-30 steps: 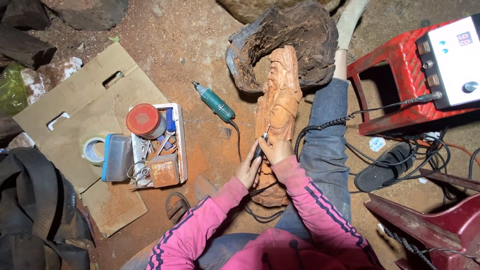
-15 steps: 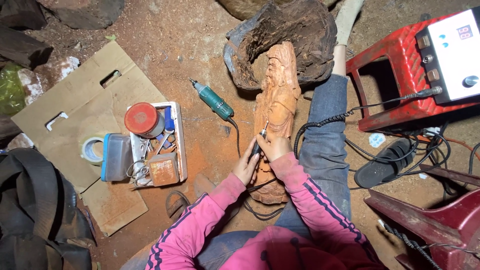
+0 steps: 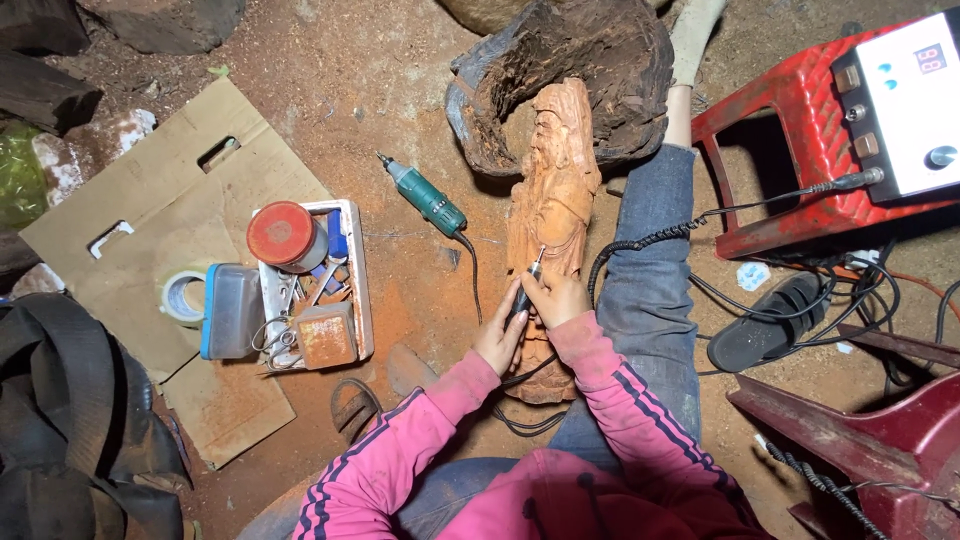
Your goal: Detailed carving of a wooden statue using a handheld rotary tool in a workshop.
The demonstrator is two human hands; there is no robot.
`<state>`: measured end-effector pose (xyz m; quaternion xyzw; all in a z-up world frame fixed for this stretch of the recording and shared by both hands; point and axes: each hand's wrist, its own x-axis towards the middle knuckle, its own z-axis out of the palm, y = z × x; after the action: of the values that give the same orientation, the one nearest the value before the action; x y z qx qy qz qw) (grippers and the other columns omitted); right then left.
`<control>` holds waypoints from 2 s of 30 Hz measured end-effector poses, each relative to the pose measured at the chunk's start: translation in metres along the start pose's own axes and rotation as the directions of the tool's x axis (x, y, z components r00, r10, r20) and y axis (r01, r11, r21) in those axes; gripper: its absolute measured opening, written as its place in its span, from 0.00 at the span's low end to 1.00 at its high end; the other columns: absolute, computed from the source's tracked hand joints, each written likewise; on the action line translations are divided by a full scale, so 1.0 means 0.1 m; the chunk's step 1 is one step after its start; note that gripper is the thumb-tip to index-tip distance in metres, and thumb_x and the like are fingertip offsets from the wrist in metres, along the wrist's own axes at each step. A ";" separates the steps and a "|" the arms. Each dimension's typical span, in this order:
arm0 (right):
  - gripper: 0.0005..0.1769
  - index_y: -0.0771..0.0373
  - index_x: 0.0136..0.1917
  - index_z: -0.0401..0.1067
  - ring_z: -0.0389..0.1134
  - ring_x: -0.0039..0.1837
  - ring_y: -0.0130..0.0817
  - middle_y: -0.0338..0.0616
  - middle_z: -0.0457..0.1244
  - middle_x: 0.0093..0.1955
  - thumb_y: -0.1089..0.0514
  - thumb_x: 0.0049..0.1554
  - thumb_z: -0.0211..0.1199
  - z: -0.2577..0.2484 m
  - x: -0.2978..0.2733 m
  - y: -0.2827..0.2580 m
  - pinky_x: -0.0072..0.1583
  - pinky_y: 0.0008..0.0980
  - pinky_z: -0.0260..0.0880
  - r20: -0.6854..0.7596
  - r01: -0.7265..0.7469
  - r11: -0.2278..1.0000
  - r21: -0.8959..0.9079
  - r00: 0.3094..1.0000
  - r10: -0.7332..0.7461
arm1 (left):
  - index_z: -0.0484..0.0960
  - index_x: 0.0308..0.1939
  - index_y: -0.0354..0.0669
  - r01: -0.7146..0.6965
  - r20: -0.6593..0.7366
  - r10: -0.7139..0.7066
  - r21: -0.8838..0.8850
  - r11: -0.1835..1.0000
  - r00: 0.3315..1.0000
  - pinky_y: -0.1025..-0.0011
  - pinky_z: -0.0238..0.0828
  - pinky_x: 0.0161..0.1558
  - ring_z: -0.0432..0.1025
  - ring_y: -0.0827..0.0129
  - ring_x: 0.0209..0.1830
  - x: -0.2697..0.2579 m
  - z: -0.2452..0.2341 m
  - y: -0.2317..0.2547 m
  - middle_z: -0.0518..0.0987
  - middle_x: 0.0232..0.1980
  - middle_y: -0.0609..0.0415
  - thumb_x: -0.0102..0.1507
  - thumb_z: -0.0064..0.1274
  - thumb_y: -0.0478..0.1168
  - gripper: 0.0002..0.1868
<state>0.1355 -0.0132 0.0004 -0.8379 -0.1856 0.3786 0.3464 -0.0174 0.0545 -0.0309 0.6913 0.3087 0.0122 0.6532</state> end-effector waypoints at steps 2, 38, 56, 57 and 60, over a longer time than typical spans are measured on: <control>0.23 0.56 0.31 0.74 0.69 0.27 0.26 0.35 0.64 0.19 0.40 0.59 0.60 0.01 0.02 0.06 0.35 0.25 0.69 -0.015 -0.002 1.000 0.001 1.000 0.002 | 0.49 0.80 0.69 -0.014 0.004 0.014 0.011 1.000 1.000 0.71 0.76 0.17 0.76 0.61 0.16 -0.01 -0.04 0.10 0.79 0.25 0.46 0.73 0.35 0.46 0.31; 0.25 0.59 0.27 0.71 0.64 0.21 0.31 0.44 0.58 0.14 0.45 0.61 0.61 0.01 0.02 0.31 0.31 0.24 0.64 -0.198 0.056 0.939 0.340 0.980 0.013 | 0.53 0.79 0.74 0.059 -0.030 -0.055 0.136 0.989 0.998 0.66 0.82 0.28 0.79 0.55 0.23 0.07 0.25 0.32 0.83 0.41 0.34 0.72 0.40 0.50 0.30; 0.23 0.60 0.24 0.68 0.62 0.20 0.29 0.46 0.58 0.15 0.50 0.58 0.64 -0.08 0.00 0.19 0.27 0.22 0.58 -0.262 0.136 0.949 0.285 0.963 -0.060 | 0.51 0.79 0.71 0.099 -0.132 -0.078 0.164 0.981 0.988 0.46 0.76 0.53 0.75 0.33 0.54 -0.10 0.37 0.92 0.75 0.61 0.27 0.72 0.38 0.51 0.31; 0.22 0.60 0.25 0.69 0.62 0.21 0.29 0.46 0.58 0.15 0.50 0.58 0.63 -0.10 -0.01 0.16 0.27 0.22 0.58 -0.260 0.135 0.943 0.304 0.964 -0.054 | 0.51 0.79 0.74 0.127 -0.129 -0.105 0.174 0.977 0.986 0.46 0.75 0.55 0.74 0.32 0.55 -0.09 0.38 0.95 0.76 0.60 0.27 0.72 0.38 0.53 0.30; 0.22 0.61 0.25 0.69 0.61 0.21 0.31 0.46 0.58 0.15 0.51 0.57 0.64 -0.14 -0.10 0.06 0.27 0.24 0.57 -0.278 0.148 0.949 0.279 0.958 -0.068 | 0.53 0.78 0.75 0.116 -0.163 -0.092 0.145 0.983 0.982 0.48 0.78 0.48 0.76 0.34 0.51 -0.11 0.39 0.91 0.78 0.58 0.28 0.71 0.39 0.51 0.30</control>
<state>0.1398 -0.0294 0.0074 -0.8079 -0.1247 0.2670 0.5103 0.0274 0.0185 0.0501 0.7195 0.3946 0.0082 0.5715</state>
